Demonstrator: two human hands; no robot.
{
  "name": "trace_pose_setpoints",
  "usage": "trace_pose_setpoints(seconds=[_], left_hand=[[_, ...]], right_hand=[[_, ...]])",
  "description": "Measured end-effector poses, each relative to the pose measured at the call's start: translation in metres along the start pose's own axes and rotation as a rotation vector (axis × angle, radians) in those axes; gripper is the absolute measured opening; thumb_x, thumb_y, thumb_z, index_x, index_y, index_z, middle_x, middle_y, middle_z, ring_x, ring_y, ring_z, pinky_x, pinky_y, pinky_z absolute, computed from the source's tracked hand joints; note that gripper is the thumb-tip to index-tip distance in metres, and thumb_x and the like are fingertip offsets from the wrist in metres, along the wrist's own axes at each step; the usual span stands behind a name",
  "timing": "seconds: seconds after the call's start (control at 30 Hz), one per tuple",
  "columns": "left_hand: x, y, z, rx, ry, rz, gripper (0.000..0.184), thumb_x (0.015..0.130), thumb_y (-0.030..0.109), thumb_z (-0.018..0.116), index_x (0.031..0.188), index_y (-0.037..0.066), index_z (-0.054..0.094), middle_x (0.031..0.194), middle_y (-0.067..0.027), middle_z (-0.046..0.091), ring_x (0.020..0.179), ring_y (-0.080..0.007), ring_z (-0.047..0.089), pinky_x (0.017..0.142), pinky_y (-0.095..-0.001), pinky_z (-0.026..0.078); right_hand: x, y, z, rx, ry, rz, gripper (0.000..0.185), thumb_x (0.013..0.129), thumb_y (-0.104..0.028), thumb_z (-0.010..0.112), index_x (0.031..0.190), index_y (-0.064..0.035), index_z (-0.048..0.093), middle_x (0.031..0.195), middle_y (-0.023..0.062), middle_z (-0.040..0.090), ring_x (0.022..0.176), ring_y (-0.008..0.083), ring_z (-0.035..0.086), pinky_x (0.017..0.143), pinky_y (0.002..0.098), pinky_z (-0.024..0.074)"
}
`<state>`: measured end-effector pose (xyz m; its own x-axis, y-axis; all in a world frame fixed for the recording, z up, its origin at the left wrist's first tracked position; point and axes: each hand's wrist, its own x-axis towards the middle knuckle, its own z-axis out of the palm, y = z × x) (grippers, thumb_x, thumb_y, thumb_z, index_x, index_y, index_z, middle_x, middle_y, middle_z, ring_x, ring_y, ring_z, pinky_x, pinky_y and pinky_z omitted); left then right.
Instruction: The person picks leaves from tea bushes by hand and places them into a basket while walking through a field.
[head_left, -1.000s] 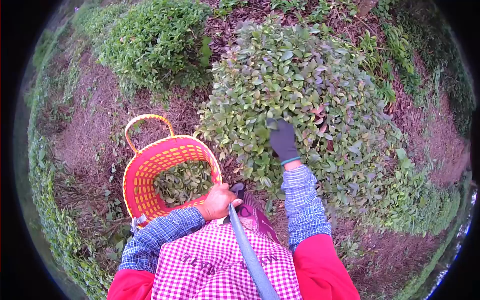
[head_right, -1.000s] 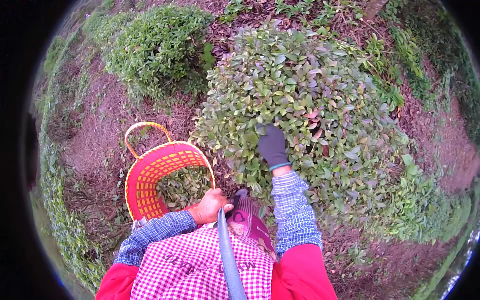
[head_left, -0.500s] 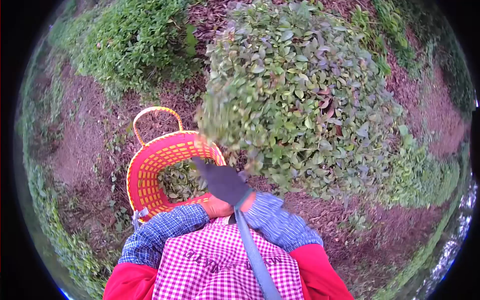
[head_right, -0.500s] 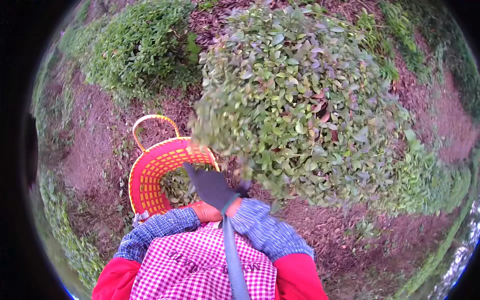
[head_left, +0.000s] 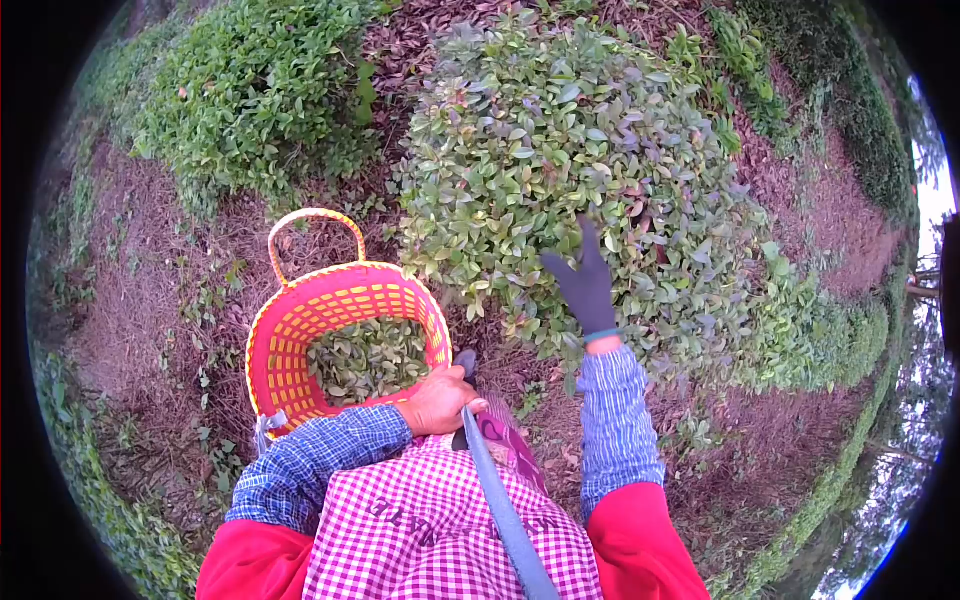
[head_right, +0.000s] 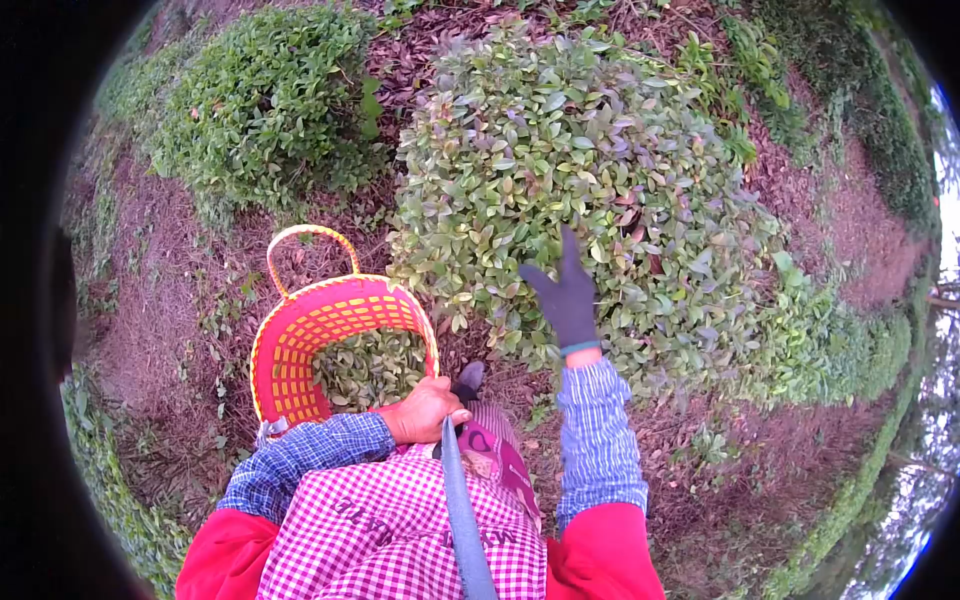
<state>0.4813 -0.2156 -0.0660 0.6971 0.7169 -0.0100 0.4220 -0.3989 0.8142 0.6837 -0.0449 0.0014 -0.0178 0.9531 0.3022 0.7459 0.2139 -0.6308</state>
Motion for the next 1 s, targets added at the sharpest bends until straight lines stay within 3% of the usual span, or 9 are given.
trace_pose_setpoints(seconds=[0.17, 0.3, 0.37, 0.47, 0.67, 0.77, 0.83, 0.9, 1.0], left_hand=[[-0.011, 0.003, -0.002, 0.024, -0.004, -0.012, 0.035, 0.087, 0.034, 0.050, 0.062, 0.012, 0.059, 0.060, -0.0058, 0.057, 0.066, -0.0251, 0.045, 0.065, -0.0402, 0.036], [-0.021, -0.001, 0.001, 0.026, 0.038, -0.041, 0.034, 0.087, 0.033, 0.051, 0.061, 0.012, 0.059, 0.060, -0.0049, 0.057, 0.067, -0.0247, 0.045, 0.064, -0.0404, 0.036], [-0.027, 0.004, -0.002, -0.011, 0.026, -0.062, 0.034, 0.086, 0.033, 0.051, 0.061, 0.012, 0.059, 0.060, -0.0049, 0.057, 0.066, -0.0248, 0.046, 0.064, -0.0399, 0.036], [-0.029, 0.002, -0.003, -0.051, 0.143, -0.008, 0.031, 0.086, 0.028, 0.050, 0.059, 0.012, 0.052, 0.057, -0.0059, 0.051, 0.060, -0.0264, 0.041, 0.061, -0.0395, 0.033], [-0.033, 0.001, 0.004, -0.002, 0.082, 0.013, 0.035, 0.087, 0.032, 0.051, 0.060, 0.011, 0.057, 0.059, -0.0061, 0.056, 0.064, -0.0263, 0.044, 0.063, -0.0401, 0.035], [-0.033, 0.001, 0.009, 0.035, 0.035, 0.012, 0.036, 0.087, 0.032, 0.051, 0.060, 0.010, 0.057, 0.059, -0.0069, 0.055, 0.064, -0.0268, 0.044, 0.062, -0.0401, 0.035], [-0.034, 0.004, 0.008, 0.006, 0.047, 0.022, 0.036, 0.088, 0.032, 0.050, 0.060, 0.010, 0.057, 0.058, -0.0081, 0.055, 0.063, -0.0271, 0.044, 0.062, -0.0405, 0.035], [-0.034, 0.003, 0.006, 0.049, 0.009, 0.013, 0.036, 0.087, 0.032, 0.051, 0.060, 0.010, 0.057, 0.059, -0.0084, 0.055, 0.064, -0.0271, 0.045, 0.062, -0.0399, 0.036], [-0.032, 0.003, 0.009, 0.073, 0.012, -0.007, 0.033, 0.085, 0.032, 0.053, 0.061, 0.010, 0.059, 0.061, -0.0083, 0.056, 0.066, -0.0269, 0.047, 0.063, -0.0390, 0.037]], right_hand=[[0.006, 0.010, 0.024, -0.057, -0.397, 0.230, 0.022, 0.087, -0.021, 0.057, 0.099, -0.0030, 0.057, 0.090, 0.0149, 0.064, 0.078, 0.0252, 0.063, 0.068, 0.0369, 0.0487], [-0.055, -0.040, -0.016, 0.221, -0.015, 0.028, 0.018, 0.092, -0.013, 0.047, 0.077, -0.0028, 0.052, 0.061, 0.0033, 0.049, 0.052, 0.0181, 0.049, 0.051, 0.0332, 0.0423], [-0.090, -0.066, -0.060, 0.707, -0.131, 0.418, 0.019, 0.093, -0.013, 0.045, 0.082, -0.0020, 0.055, 0.075, 0.0053, 0.056, 0.061, 0.0169, 0.055, 0.055, 0.0325, 0.0454], [-0.135, -0.031, -0.036, 0.216, 0.048, -0.001, 0.020, 0.091, -0.015, 0.048, 0.104, -0.0017, 0.056, 0.092, 0.0115, 0.061, 0.075, 0.0212, 0.061, 0.064, 0.0334, 0.0489], [-0.132, -0.033, 0.014, 0.260, -0.150, 0.188, 0.054, 0.084, -0.017, 0.058, 0.132, -0.0032, 0.038, 0.111, 0.0188, 0.059, 0.094, 0.0305, 0.062, 0.077, 0.0347, 0.0481], [-0.111, -0.024, 0.039, 0.170, -0.188, 0.134, 0.051, 0.084, -0.016, 0.057, 0.131, -0.0046, 0.040, 0.108, 0.0175, 0.060, 0.086, 0.0303, 0.063, 0.073, 0.0363, 0.0483], [-0.108, -0.027, 0.038, 0.019, -0.305, 0.203, 0.035, 0.084, -0.016, 0.058, 0.117, -0.0043, 0.051, 0.086, 0.0161, 0.063, 0.072, 0.0327, 0.062, 0.061, 0.0376, 0.0467], [-0.116, -0.018, 0.048, 0.278, -0.206, 0.269, 0.035, 0.082, -0.016, 0.058, 0.113, -0.0026, 0.051, 0.086, 0.0118, 0.061, 0.065, 0.0292, 0.057, 0.058, 0.0367, 0.0447], [-0.136, -0.082, 0.022, 0.214, -0.166, -0.260, 0.020, 0.082, -0.011, 0.055, 0.100, -0.0022, 0.057, 0.080, 0.0125, 0.061, 0.068, 0.0279, 0.059, 0.061, 0.0365, 0.0461]])
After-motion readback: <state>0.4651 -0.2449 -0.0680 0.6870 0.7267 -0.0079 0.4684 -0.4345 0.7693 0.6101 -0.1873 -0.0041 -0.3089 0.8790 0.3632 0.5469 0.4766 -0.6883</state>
